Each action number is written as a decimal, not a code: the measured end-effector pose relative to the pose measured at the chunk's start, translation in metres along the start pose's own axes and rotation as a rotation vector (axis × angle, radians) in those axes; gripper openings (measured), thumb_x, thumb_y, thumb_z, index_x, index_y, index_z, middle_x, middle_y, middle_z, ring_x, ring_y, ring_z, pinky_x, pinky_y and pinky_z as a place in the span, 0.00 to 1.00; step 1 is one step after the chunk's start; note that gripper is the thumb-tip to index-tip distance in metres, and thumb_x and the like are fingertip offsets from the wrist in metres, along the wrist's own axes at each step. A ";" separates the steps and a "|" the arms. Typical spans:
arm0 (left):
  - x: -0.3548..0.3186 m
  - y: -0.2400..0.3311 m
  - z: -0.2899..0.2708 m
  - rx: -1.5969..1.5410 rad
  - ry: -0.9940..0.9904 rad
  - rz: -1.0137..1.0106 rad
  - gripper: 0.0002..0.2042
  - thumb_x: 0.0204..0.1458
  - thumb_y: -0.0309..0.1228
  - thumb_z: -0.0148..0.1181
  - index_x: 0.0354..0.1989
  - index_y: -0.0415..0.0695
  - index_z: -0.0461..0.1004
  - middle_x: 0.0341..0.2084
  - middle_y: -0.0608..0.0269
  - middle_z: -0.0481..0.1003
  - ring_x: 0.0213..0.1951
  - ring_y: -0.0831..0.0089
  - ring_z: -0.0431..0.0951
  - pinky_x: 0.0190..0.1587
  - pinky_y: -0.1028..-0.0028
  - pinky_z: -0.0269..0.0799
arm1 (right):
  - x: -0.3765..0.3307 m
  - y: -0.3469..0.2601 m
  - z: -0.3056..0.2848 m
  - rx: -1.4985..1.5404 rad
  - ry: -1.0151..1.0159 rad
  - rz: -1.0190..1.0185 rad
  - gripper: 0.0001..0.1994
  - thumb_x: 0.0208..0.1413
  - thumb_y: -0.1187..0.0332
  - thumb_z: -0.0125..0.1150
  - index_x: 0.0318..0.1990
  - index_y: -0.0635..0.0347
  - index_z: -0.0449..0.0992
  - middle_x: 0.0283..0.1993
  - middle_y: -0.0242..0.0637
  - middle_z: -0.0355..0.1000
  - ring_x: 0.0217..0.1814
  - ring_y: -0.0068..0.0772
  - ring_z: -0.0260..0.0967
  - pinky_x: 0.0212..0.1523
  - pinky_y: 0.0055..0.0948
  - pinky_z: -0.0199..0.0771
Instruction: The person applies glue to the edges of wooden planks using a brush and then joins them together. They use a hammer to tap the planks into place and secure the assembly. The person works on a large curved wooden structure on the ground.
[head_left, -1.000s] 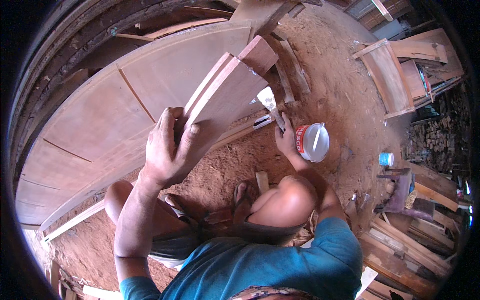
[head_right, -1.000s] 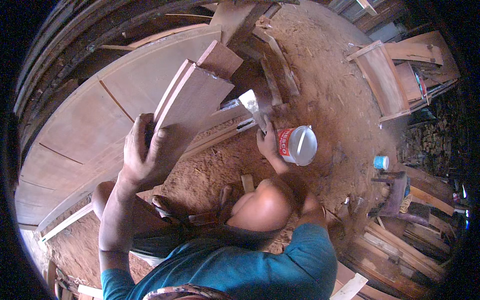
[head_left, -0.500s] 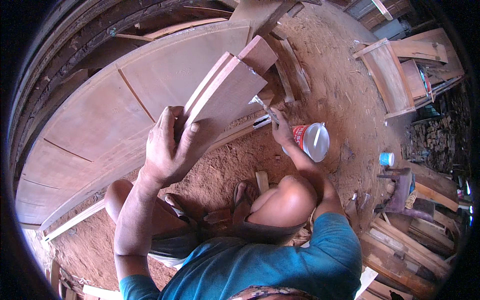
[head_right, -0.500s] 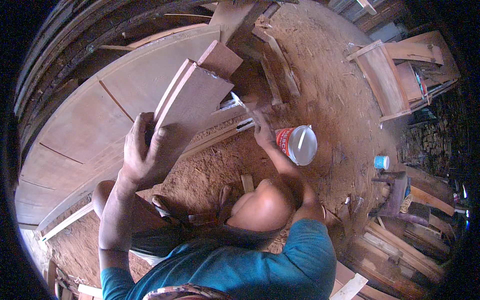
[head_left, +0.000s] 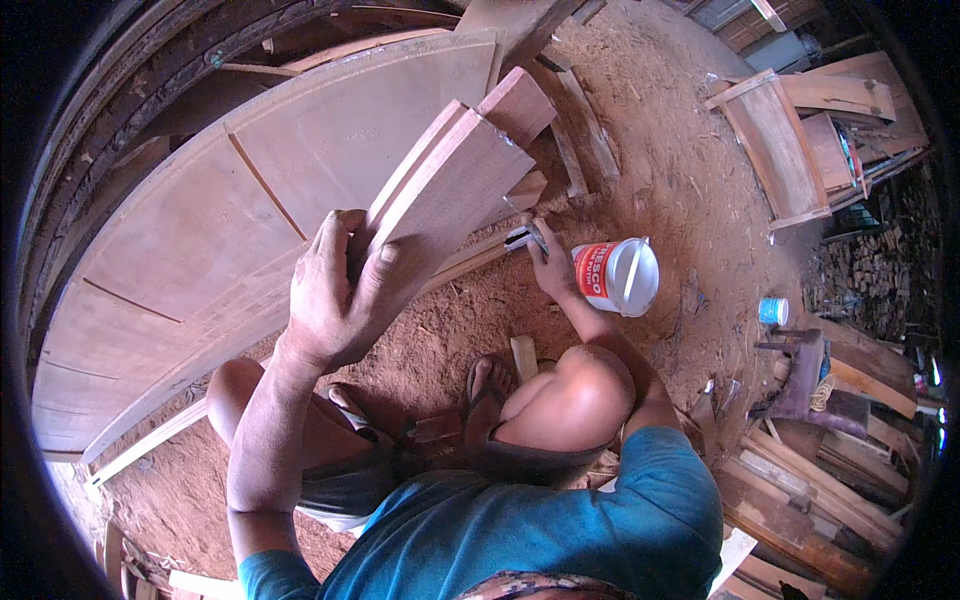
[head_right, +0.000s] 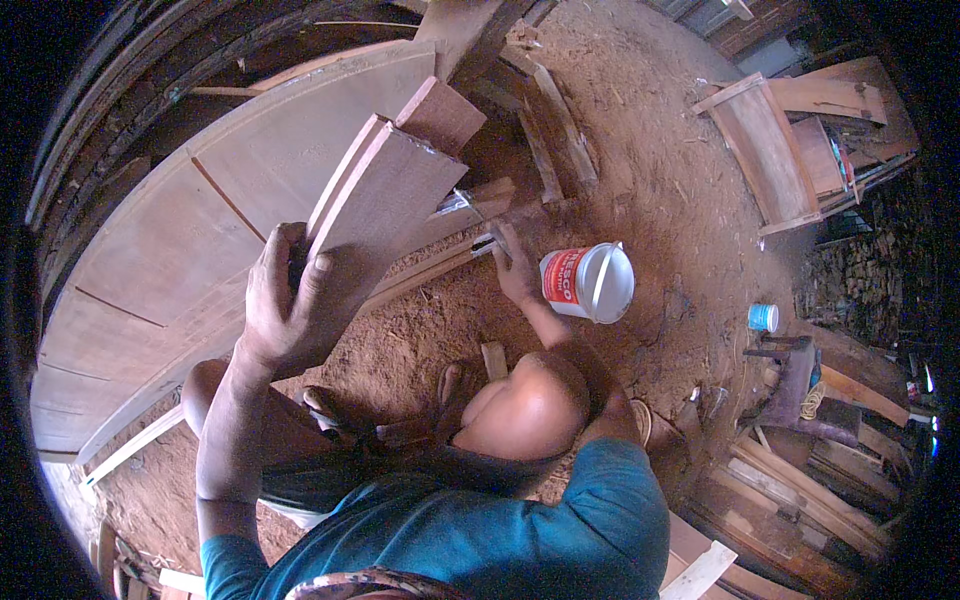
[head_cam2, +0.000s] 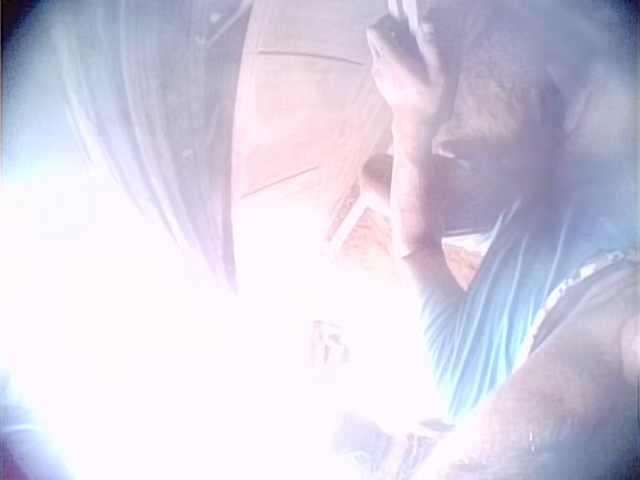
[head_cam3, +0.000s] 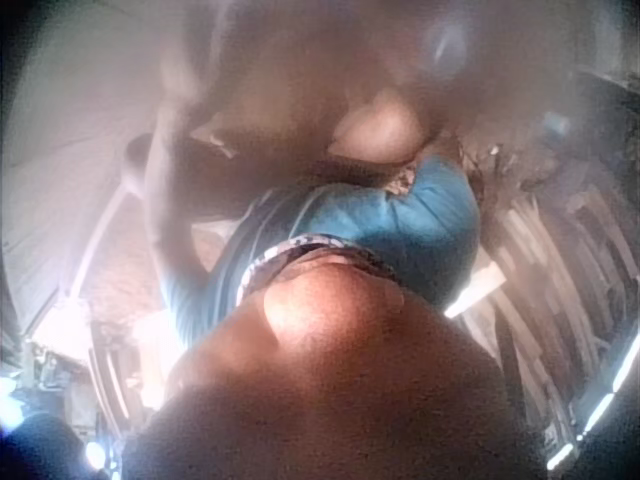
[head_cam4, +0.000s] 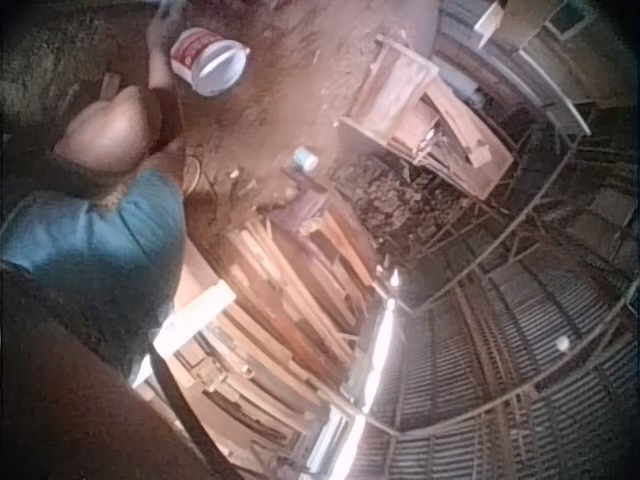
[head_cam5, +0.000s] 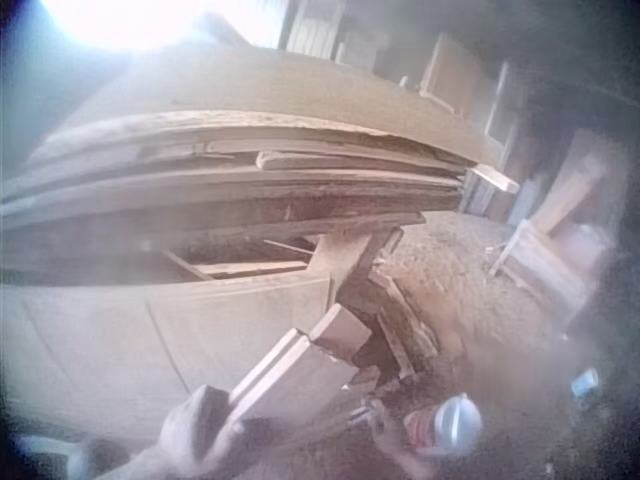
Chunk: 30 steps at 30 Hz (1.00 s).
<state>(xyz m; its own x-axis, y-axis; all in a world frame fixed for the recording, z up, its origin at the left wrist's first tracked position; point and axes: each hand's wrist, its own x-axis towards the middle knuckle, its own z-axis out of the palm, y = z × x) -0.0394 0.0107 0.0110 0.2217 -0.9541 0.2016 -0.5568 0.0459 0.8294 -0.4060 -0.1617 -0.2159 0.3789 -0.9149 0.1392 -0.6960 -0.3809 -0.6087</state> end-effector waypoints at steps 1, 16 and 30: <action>0.000 -0.003 0.001 -0.010 0.004 0.011 0.22 0.65 0.45 0.58 0.51 0.35 0.69 0.37 0.41 0.77 0.39 0.47 0.81 0.41 0.57 0.75 | -0.003 0.005 0.002 -0.011 0.019 -0.049 0.26 0.69 0.61 0.57 0.72 0.53 0.63 0.70 0.52 0.67 0.68 0.56 0.68 0.64 0.46 0.70; 0.003 -0.006 0.004 -0.045 0.019 -0.011 0.20 0.64 0.44 0.59 0.50 0.36 0.70 0.35 0.42 0.76 0.36 0.49 0.80 0.40 0.59 0.74 | -0.016 -0.002 -0.015 0.057 -0.021 -0.071 0.26 0.64 0.70 0.59 0.70 0.56 0.66 0.64 0.56 0.71 0.66 0.61 0.68 0.63 0.47 0.70; 0.004 -0.007 0.010 -0.043 0.048 0.024 0.19 0.65 0.42 0.58 0.50 0.36 0.70 0.32 0.46 0.76 0.33 0.54 0.78 0.38 0.60 0.73 | 0.009 -0.002 -0.022 -0.077 -0.037 -0.191 0.27 0.64 0.70 0.58 0.71 0.41 0.67 0.59 0.54 0.72 0.61 0.66 0.66 0.60 0.52 0.68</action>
<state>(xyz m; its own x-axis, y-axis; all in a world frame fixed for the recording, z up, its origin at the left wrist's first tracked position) -0.0426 0.0037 0.0012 0.2473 -0.9374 0.2451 -0.5275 0.0819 0.8456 -0.4149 -0.1726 -0.1960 0.5297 -0.8200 0.2166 -0.6536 -0.5574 -0.5119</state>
